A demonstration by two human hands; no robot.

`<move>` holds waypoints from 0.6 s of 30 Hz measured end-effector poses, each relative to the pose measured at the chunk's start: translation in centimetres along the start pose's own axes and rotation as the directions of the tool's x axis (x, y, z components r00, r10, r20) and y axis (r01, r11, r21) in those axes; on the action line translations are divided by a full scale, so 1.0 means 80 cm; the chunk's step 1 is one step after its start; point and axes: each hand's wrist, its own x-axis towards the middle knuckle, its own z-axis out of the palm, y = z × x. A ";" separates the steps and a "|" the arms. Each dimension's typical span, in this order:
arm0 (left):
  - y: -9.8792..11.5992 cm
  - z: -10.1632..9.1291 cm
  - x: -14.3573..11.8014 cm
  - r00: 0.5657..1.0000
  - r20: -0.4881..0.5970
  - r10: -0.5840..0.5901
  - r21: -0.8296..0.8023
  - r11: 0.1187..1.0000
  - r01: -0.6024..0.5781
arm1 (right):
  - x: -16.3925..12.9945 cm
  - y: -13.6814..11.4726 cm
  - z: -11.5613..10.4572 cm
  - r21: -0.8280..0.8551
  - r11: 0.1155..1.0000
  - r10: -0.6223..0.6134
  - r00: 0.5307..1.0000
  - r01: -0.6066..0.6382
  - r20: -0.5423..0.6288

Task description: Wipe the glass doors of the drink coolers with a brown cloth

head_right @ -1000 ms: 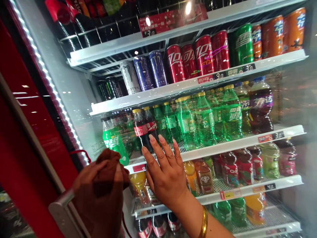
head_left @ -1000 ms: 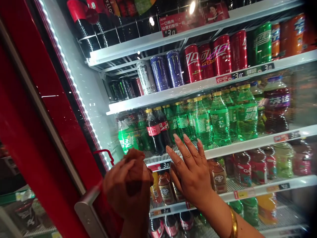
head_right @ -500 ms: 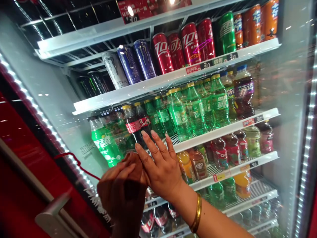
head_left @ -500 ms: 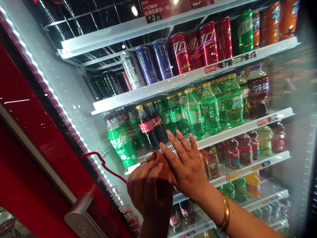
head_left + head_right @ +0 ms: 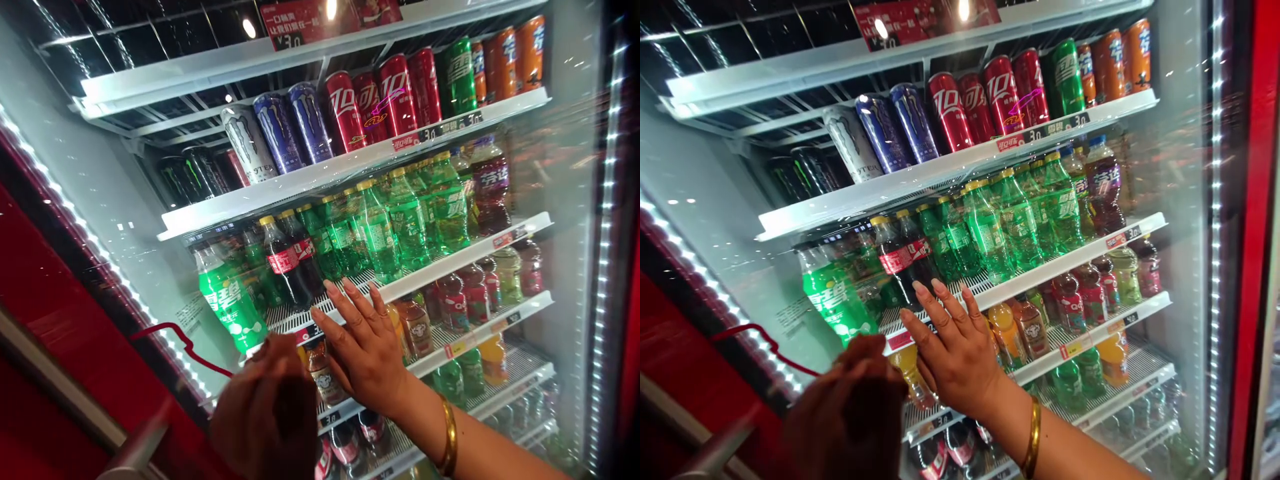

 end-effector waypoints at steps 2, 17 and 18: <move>0.014 0.000 -0.021 0.999 0.004 0.036 -0.063 0.997 -0.036 | -0.001 0.000 0.000 0.001 1.000 -0.007 1.000 0.007 -0.002; 0.025 -0.013 -0.049 0.999 0.038 -0.033 -0.134 0.990 0.037 | -0.024 -0.015 0.004 0.029 0.998 -0.054 0.998 0.054 0.016; 0.023 -0.016 -0.054 0.995 0.061 -0.073 -0.152 0.985 0.082 | -0.023 -0.014 0.003 0.030 0.998 -0.062 0.998 0.061 0.022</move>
